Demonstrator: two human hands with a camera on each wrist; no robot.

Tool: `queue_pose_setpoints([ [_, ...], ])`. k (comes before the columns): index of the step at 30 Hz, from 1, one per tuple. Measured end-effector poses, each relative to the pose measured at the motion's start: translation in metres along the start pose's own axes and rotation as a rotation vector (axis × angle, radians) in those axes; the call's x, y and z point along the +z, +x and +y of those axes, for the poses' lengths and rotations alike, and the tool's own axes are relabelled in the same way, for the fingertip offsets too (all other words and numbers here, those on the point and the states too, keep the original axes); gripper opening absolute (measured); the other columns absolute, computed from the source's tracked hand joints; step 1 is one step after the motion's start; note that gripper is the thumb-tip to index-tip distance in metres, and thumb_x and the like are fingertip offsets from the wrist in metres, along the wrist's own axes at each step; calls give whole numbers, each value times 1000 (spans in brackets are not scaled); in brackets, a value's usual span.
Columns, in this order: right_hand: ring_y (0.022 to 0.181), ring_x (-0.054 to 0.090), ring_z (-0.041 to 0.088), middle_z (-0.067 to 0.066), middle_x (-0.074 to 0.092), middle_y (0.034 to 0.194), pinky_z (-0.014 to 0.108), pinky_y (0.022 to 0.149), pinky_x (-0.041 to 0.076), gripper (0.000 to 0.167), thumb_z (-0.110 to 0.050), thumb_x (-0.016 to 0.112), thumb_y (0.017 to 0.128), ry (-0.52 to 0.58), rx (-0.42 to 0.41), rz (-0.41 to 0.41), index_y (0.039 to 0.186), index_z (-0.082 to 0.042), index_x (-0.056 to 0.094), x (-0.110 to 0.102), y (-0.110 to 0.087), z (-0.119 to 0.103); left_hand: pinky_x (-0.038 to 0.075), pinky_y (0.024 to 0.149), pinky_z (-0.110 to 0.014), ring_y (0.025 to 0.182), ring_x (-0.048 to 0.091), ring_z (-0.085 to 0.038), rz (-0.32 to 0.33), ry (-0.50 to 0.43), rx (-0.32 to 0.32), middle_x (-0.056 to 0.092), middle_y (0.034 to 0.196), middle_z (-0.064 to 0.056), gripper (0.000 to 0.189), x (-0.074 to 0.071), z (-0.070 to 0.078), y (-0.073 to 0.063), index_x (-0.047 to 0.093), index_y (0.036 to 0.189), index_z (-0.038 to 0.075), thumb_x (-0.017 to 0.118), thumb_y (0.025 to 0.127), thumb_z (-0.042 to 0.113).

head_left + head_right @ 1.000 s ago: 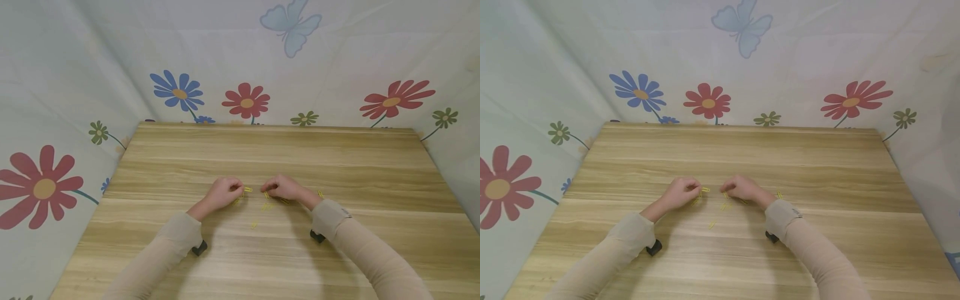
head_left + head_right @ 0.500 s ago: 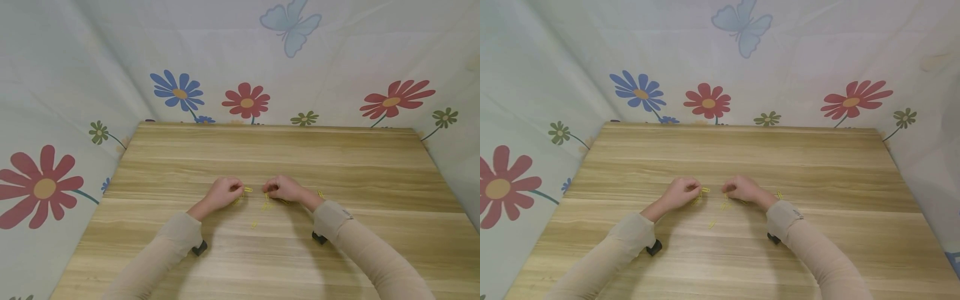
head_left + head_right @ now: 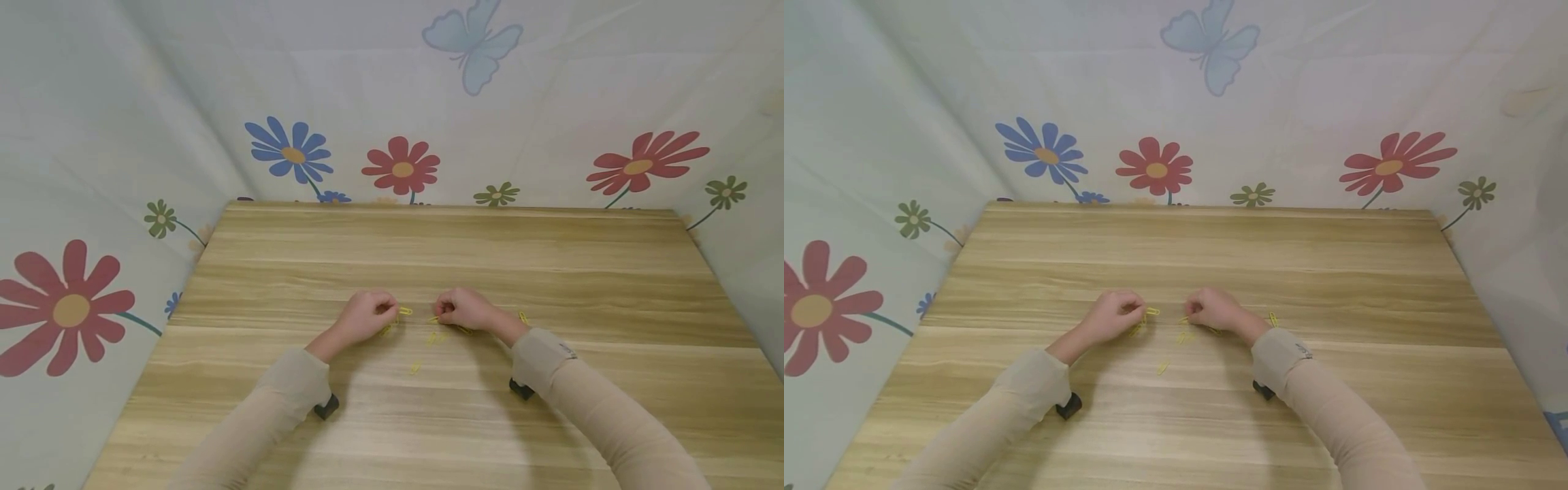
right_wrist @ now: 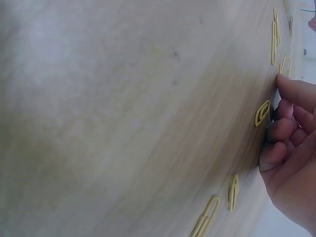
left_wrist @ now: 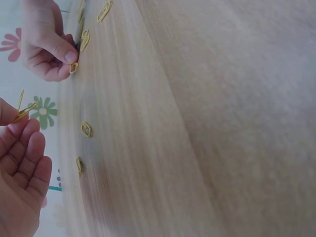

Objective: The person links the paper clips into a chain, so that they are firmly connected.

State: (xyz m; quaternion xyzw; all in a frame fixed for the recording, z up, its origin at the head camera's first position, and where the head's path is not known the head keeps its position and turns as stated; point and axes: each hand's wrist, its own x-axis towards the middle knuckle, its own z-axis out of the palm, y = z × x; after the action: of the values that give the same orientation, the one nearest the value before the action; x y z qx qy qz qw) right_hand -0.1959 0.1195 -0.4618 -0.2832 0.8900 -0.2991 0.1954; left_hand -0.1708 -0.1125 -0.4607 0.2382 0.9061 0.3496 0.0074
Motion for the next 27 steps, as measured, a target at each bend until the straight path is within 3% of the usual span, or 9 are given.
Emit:
queue_pose_setpoints([
  [9,58,44,8,-3,54,64,20,55,38,9,-11,60,81,17,22,-20,73,-9,62,-2,1,2,45,62,-18,65,52,-4,-1,9,4,63,73,5,14,0,-1,0,66,74,13,54,80,16],
  [14,56,40,8,-3,49,62,21,55,36,16,-9,54,86,113,7,-35,72,-4,60,-5,1,4,44,61,-18,65,51,-5,0,16,11,63,72,4,13,0,0,0,66,75,13,54,80,16],
  [20,47,34,8,-1,42,57,20,46,31,20,-6,48,88,276,74,-76,72,2,58,-10,-1,2,43,61,-18,66,50,-5,0,15,23,61,73,4,12,1,0,1,65,76,12,54,81,15],
  [27,46,32,7,1,43,61,19,43,28,20,-8,44,90,357,129,-101,79,5,56,-14,-1,-4,44,64,-20,68,51,-6,-8,34,40,62,75,3,12,0,2,1,65,77,12,54,83,15],
])
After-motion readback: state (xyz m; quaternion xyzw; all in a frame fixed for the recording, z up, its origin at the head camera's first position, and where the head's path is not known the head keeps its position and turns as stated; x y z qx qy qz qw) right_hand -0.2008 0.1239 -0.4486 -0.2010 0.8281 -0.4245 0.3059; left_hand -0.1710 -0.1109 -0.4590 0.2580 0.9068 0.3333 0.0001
